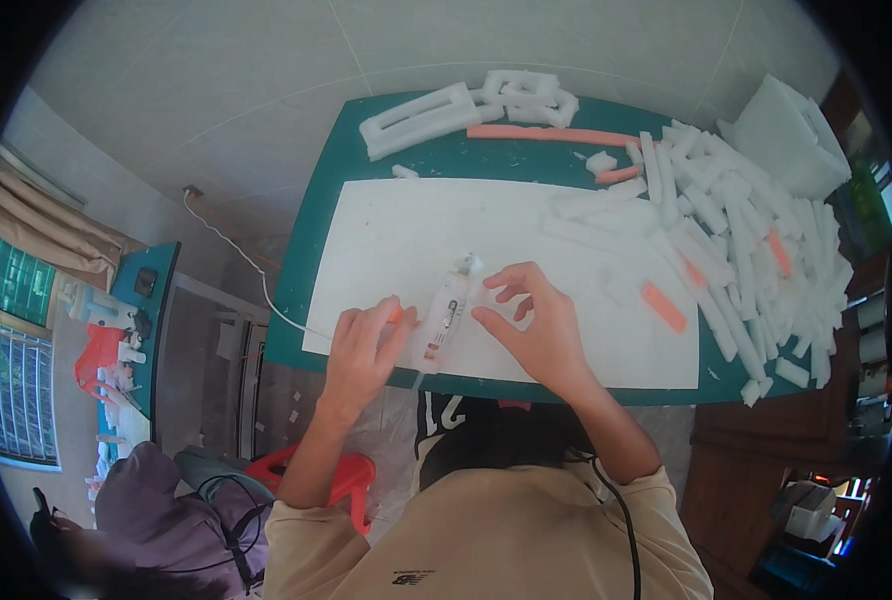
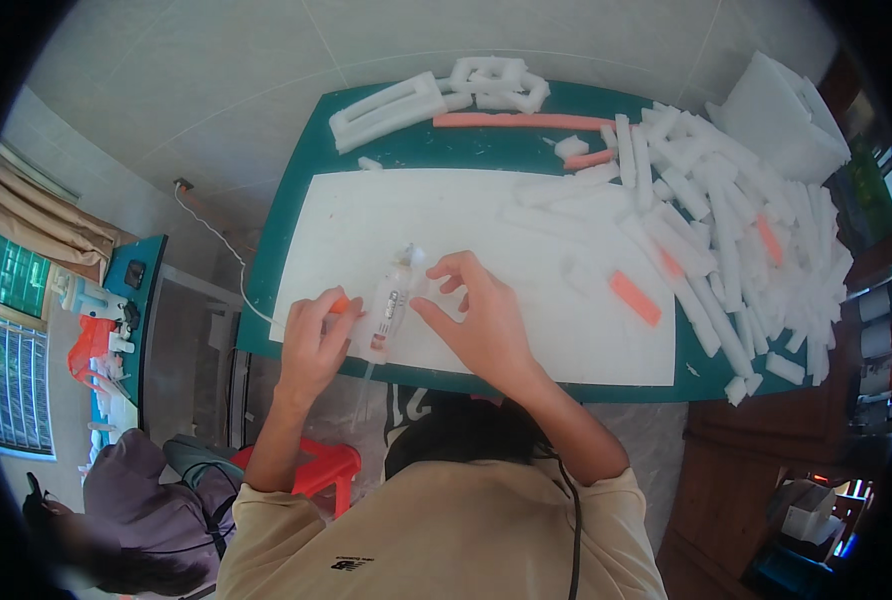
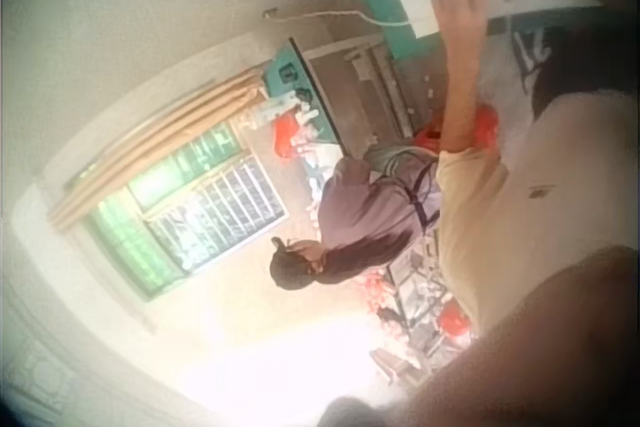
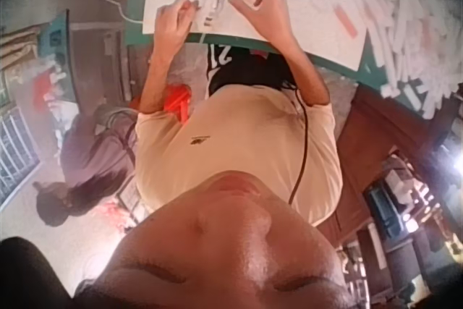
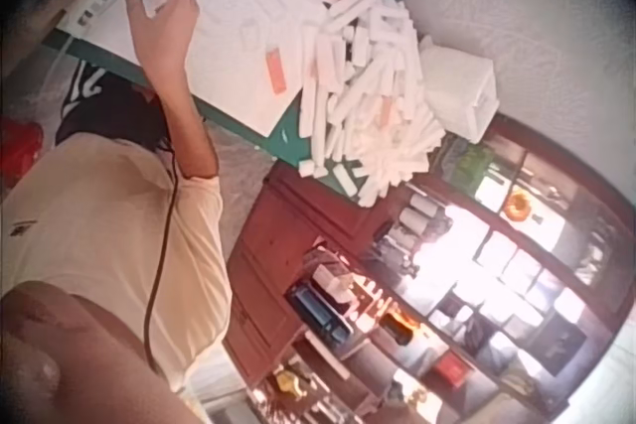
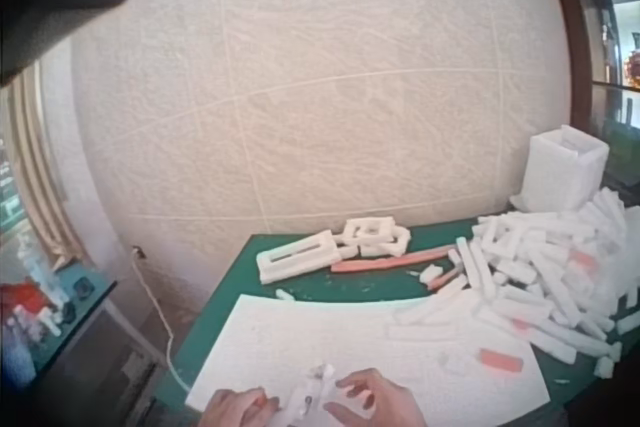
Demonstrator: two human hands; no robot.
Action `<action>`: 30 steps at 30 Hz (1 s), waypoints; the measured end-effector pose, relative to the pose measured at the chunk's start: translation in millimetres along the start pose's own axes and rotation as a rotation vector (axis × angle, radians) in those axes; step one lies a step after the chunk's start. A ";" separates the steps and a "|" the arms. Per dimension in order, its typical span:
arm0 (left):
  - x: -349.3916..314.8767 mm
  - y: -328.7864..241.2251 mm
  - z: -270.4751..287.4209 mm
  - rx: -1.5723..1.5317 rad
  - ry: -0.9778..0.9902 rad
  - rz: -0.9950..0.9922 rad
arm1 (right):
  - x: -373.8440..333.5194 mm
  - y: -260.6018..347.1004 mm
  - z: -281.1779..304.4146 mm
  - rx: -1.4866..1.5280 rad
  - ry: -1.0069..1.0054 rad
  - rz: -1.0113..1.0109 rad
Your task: Gluing foam pieces together using a hot glue gun
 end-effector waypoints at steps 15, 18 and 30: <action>-9.1 2.6 -0.9 -0.150 0.009 0.010 | 6.8 -11.6 9.5 0.118 -0.021 -0.059; -9.1 -0.3 0.5 -0.202 0.016 -0.022 | 10.4 -17.6 18.5 0.146 -0.092 -0.058; -2.8 -2.7 5.9 -0.091 0.004 -0.114 | 39.1 1.0 49.3 0.012 0.277 -0.006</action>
Point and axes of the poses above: each hand's wrist, its own x-axis towards the middle knuckle, its own z-axis out of the back of the hand, y = z × x, the point moved 8 cm from there along x, towards the middle knuckle, and after that the axes turned 11 degrees about z, right-handed, at the moved point
